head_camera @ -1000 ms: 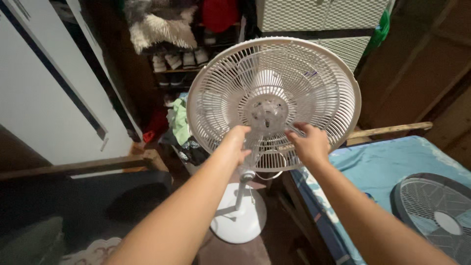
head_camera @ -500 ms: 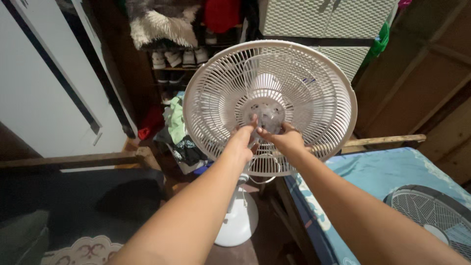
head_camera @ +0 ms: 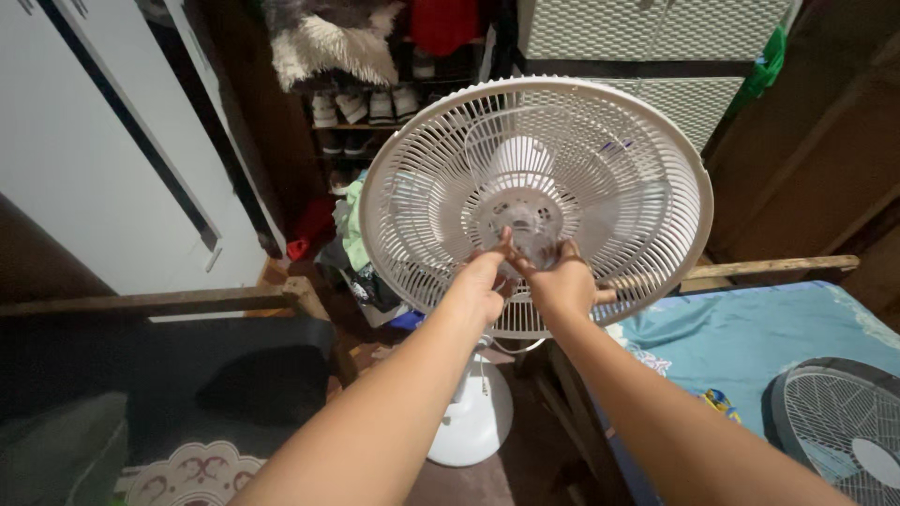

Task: The person disassembles a standing electric fan by removing the front grille, fan blades, and rear grille using a screwdriver. They place the removed parts on a nearby bed and continue to detach the motor housing from the stand.

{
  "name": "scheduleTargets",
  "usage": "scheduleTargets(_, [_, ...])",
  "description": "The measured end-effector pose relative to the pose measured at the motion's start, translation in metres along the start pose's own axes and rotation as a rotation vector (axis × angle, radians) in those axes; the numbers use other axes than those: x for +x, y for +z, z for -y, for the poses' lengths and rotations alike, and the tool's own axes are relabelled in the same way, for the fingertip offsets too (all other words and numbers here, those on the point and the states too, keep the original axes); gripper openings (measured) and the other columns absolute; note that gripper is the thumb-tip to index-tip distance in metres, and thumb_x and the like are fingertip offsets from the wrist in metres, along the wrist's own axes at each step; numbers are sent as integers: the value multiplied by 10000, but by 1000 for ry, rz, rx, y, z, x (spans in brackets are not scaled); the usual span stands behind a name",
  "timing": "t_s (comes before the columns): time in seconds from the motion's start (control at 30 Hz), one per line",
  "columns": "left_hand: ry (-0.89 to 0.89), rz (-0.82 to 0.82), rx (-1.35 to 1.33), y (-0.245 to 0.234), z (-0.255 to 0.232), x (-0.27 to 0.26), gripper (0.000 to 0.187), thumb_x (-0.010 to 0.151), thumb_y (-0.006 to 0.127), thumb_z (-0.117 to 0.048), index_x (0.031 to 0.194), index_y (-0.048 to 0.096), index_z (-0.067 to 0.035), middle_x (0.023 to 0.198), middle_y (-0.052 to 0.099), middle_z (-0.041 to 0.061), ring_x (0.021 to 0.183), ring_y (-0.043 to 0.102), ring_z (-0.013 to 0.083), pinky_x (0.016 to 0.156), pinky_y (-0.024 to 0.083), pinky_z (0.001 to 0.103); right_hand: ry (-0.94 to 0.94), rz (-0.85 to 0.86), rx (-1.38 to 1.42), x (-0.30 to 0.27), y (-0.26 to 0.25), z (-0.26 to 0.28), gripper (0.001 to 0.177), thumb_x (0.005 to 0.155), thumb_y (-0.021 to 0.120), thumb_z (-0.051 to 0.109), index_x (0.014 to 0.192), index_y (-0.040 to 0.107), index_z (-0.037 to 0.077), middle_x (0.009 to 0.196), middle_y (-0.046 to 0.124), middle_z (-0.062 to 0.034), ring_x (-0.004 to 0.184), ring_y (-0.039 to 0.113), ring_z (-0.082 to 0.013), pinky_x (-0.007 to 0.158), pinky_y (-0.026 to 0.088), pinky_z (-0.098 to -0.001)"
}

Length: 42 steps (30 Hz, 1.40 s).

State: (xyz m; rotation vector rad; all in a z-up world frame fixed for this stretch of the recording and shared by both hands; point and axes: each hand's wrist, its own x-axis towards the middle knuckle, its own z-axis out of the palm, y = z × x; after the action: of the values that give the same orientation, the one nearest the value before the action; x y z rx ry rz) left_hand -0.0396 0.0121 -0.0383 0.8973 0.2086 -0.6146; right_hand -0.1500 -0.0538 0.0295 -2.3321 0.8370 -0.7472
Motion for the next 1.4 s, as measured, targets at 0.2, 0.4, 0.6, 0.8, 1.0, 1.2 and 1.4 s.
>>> scheduleTargets(0.2, [58, 40, -39, -6, -4, -32, 574, 669, 935, -344, 1135, 623, -219, 1069, 634, -3, 941, 516, 208, 805, 455, 426, 35, 35, 95, -15, -8, 0, 687, 719, 791, 622, 1137, 698, 85, 1050, 774, -119, 1038, 697, -358, 1110, 85, -741])
scheduleTargets(0.4, [-1, -27, -109, -14, -8, -53, 652, 739, 927, -261, 1253, 529, -209, 1167, 636, 15, 1066, 538, 216, 858, 478, 440, 27, -19, 81, -40, -10, 9, 641, 746, 791, 616, 1072, 707, 69, 954, 781, -124, 970, 712, -334, 1121, 173, -657])
scheduleTargets(0.6, [148, 101, -51, -30, -8, -54, 669, 665, 916, -198, 1218, 539, -189, 1048, 665, -5, 1008, 594, 207, 764, 445, 433, -104, 58, 452, -40, 10, -22, 432, 823, 815, 279, 1138, 654, 31, 1005, 765, -90, 897, 701, -201, 875, 499, -359])
scheduleTargets(0.8, [97, 36, 12, -31, -25, -85, 704, 723, 912, -270, 1289, 517, -139, 1103, 670, 29, 1005, 588, 213, 814, 498, 467, -181, 141, 712, -36, 18, -45, 395, 809, 843, 131, 1126, 682, -39, 1023, 758, -91, 891, 687, -141, 789, 554, -265])
scheduleTargets(1.0, [413, -32, 681, -20, -19, -155, 602, 809, 711, -619, 1095, 776, -93, 1110, 767, 70, 1078, 702, 239, 968, 524, 404, 46, 251, 765, -59, -41, -55, 446, 831, 832, 285, 1128, 729, -31, 969, 764, -79, 847, 694, -145, 752, 536, -280])
scheduleTargets(1.2, [907, -255, 1475, 29, 17, -211, 661, 855, 613, -705, 795, 864, -95, 1083, 733, 174, 1183, 567, 440, 1036, 391, 505, 280, 319, 606, -94, -154, -80, 496, 803, 804, 432, 1071, 768, 16, 952, 756, -63, 796, 683, -166, 688, 535, -320])
scheduleTargets(1.4, [662, 102, 1190, 74, 114, -257, 603, 786, 669, -673, 823, 806, -87, 743, 764, 130, 772, 763, 312, 770, 568, 433, 439, 272, 644, -144, -249, -155, 485, 776, 832, 416, 1041, 763, 16, 955, 782, -70, 804, 700, -158, 701, 551, -322])
